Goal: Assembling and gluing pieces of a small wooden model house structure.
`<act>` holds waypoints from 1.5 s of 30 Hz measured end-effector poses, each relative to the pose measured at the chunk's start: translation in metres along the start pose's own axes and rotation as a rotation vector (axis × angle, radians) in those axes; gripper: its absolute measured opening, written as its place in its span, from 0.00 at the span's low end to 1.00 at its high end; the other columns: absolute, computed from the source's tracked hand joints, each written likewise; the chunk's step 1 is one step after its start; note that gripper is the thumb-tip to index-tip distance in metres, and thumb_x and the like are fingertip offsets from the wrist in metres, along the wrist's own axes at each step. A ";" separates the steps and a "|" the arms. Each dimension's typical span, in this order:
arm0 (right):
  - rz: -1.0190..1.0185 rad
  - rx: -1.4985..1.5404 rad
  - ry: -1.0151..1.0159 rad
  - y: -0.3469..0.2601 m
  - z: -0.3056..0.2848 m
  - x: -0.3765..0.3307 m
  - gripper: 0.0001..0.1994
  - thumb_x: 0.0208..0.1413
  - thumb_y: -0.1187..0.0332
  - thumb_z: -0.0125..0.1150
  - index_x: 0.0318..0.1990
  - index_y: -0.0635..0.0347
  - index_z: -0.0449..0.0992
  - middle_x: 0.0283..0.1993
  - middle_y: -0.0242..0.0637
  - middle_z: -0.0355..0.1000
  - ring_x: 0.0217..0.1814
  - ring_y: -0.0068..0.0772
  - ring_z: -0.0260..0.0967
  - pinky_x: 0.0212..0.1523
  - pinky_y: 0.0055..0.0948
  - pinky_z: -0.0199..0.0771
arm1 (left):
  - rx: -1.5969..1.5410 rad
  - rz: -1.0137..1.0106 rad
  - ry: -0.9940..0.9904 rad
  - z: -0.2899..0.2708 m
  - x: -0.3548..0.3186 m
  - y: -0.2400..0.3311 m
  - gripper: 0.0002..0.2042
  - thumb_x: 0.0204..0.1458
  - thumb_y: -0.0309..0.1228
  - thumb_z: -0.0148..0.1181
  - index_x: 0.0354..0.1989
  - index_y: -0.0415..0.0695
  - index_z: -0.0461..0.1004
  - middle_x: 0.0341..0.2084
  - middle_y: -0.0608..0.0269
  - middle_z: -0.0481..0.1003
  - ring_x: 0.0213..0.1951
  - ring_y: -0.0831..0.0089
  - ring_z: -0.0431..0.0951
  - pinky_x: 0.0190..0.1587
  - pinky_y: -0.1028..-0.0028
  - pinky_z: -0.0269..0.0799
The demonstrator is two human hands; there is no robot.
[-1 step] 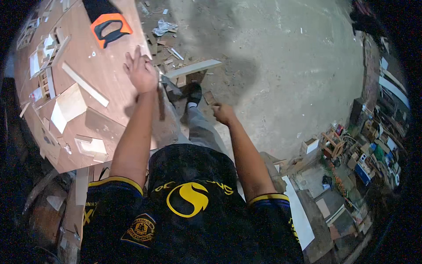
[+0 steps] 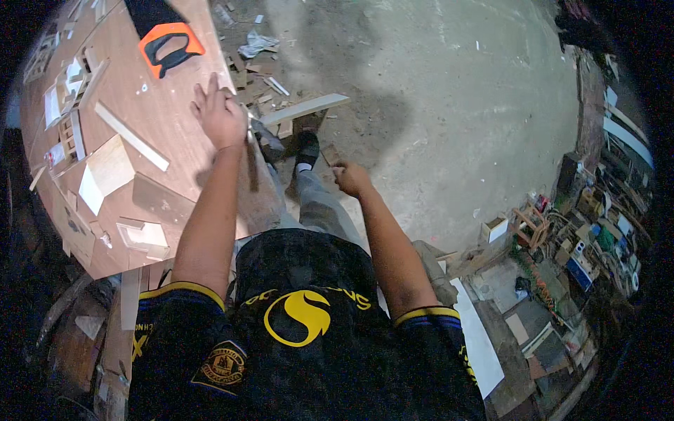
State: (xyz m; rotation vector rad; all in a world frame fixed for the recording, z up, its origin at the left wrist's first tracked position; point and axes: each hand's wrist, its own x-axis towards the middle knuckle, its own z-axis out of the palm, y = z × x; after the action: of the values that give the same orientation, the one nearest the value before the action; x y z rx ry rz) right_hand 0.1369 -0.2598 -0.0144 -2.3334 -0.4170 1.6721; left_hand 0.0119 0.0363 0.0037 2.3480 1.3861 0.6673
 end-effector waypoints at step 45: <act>0.238 -0.193 0.820 0.108 -0.022 -0.026 0.23 0.53 0.48 0.55 0.55 0.45 0.74 0.68 0.42 0.56 0.72 0.54 0.46 0.65 0.70 0.43 | 0.149 0.080 -0.055 0.007 -0.003 0.007 0.18 0.51 0.30 0.40 0.42 0.34 0.74 0.61 0.57 0.67 0.63 0.43 0.60 0.64 0.54 0.55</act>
State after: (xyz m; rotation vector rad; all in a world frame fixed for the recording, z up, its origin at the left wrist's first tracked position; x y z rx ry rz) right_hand 0.1596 -0.3699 -0.0230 -3.0248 -0.1331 0.6241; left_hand 0.0191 0.0296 0.0010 2.5293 1.3677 0.5336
